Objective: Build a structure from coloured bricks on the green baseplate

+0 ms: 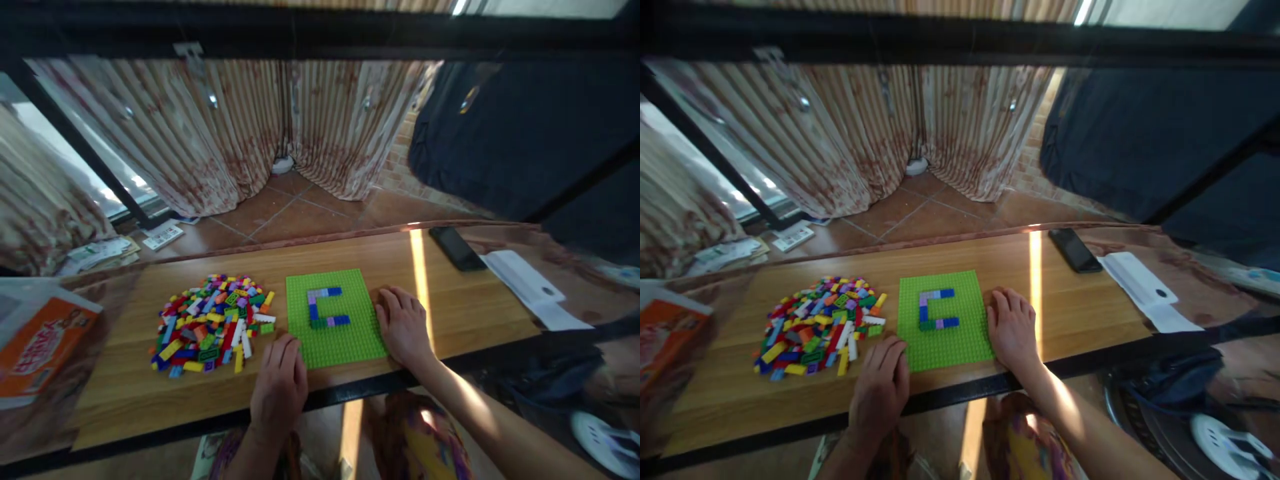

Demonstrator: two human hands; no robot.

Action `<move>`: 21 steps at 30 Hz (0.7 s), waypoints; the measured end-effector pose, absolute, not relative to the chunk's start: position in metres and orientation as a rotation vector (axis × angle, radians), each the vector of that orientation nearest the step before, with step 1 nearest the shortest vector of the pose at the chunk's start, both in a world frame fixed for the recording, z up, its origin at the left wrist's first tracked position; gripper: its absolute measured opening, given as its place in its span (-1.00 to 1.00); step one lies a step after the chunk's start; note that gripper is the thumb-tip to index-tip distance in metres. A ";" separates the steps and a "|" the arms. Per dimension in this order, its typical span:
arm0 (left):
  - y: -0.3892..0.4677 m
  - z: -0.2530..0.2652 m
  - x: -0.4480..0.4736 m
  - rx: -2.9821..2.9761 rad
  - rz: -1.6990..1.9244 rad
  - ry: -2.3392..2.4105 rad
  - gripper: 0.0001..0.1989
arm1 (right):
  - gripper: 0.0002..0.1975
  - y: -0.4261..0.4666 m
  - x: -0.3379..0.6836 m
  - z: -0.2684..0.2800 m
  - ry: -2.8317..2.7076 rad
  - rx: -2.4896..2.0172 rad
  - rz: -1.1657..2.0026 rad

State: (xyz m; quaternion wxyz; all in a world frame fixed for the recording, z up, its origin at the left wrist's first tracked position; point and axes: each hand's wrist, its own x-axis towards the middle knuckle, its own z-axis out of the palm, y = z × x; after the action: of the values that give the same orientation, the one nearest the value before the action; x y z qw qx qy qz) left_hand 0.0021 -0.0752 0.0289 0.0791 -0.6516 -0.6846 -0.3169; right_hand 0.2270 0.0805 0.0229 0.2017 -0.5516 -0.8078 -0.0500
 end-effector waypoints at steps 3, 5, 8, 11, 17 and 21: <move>-0.075 0.031 0.001 -1.946 -0.983 -2.054 -0.80 | -0.66 0.080 0.224 0.024 -2.248 -1.506 -0.135; -0.075 0.032 -0.001 -1.964 -0.977 -2.085 -0.82 | -0.67 0.080 0.222 0.025 -2.247 -1.493 -0.134; -0.076 0.036 -0.002 -1.977 -1.003 -2.156 -0.81 | -0.68 0.080 0.220 0.025 -2.225 -1.493 -0.153; -0.074 0.045 0.000 -2.012 -0.991 -2.248 -0.81 | -0.69 0.079 0.219 0.025 -2.206 -1.489 -0.158; -0.054 0.071 -0.002 -1.984 -0.715 -2.578 -0.81 | -0.70 0.080 0.219 0.024 -2.192 -1.466 -0.167; -0.029 0.073 -0.006 -1.942 -0.972 -2.454 -0.84 | -0.69 0.081 0.221 0.020 -2.210 -1.442 -0.141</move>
State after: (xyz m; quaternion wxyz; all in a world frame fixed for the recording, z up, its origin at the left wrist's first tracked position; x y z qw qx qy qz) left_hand -0.0058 -0.0289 0.0731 -0.0678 -0.5913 -0.7471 -0.2960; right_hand 0.2208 0.0812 0.0201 0.2468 -0.5288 -0.8104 -0.0518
